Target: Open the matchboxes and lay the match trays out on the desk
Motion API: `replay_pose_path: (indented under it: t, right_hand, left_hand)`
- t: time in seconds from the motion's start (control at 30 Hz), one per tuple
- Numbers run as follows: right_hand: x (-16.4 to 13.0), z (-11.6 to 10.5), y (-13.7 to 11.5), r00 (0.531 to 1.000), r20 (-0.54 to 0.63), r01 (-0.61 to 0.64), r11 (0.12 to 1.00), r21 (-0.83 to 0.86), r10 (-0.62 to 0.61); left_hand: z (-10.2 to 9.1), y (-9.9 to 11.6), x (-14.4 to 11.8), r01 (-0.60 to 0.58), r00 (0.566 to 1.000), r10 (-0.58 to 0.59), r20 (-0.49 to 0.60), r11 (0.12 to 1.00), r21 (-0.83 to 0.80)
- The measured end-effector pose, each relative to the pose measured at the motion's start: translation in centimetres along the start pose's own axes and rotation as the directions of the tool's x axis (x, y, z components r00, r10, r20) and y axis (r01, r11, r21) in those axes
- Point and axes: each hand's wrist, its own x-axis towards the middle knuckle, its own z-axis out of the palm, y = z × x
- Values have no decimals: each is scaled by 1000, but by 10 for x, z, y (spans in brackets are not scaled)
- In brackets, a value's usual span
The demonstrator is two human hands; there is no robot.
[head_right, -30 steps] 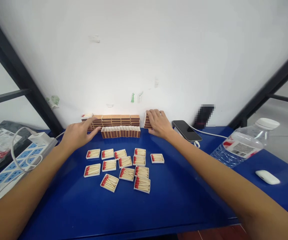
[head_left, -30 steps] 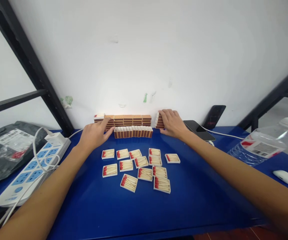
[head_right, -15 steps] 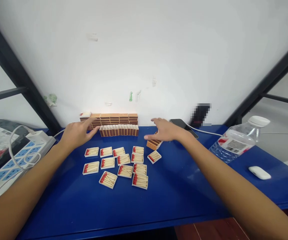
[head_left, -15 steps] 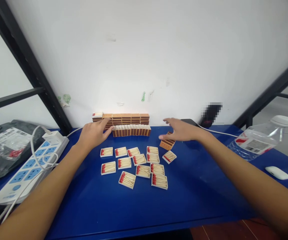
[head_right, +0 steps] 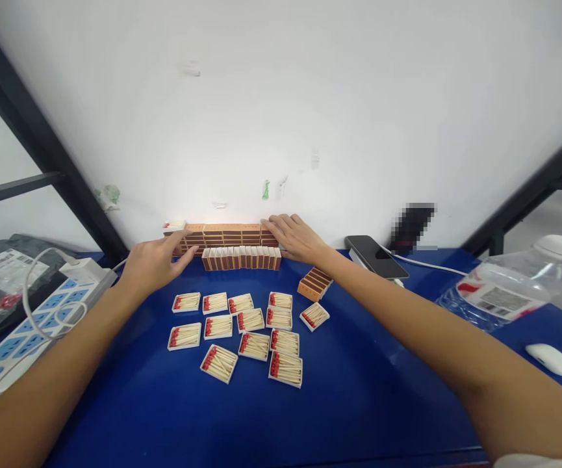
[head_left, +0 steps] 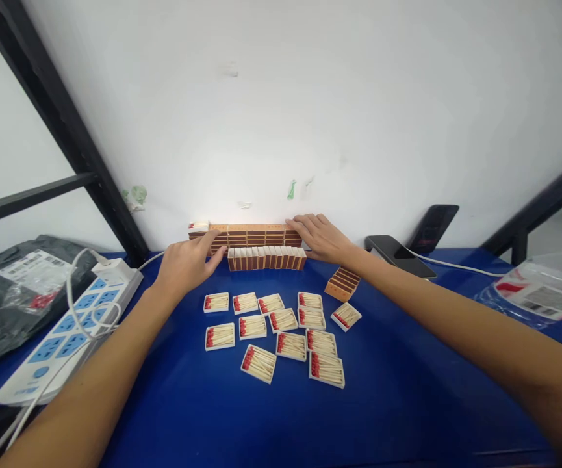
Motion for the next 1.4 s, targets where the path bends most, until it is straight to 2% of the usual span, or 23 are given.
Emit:
replay_pose_path:
  t: [0.33, 0.7, 1.4]
  right_hand:
    - [1, 0, 3, 999, 10, 49, 995, 83, -50]
    - [-7, -4, 5, 999, 3, 42, 987, 154, -43]
    - [8, 7, -9, 999, -31, 24, 996, 87, -22]
  left_hand:
    - [1, -2, 0, 2, 1000, -2, 16, 1000, 17]
    - [2, -1, 0, 11, 999, -11, 53, 1000, -7]
    - [3, -3, 1, -7, 999, 6, 52, 1000, 20]
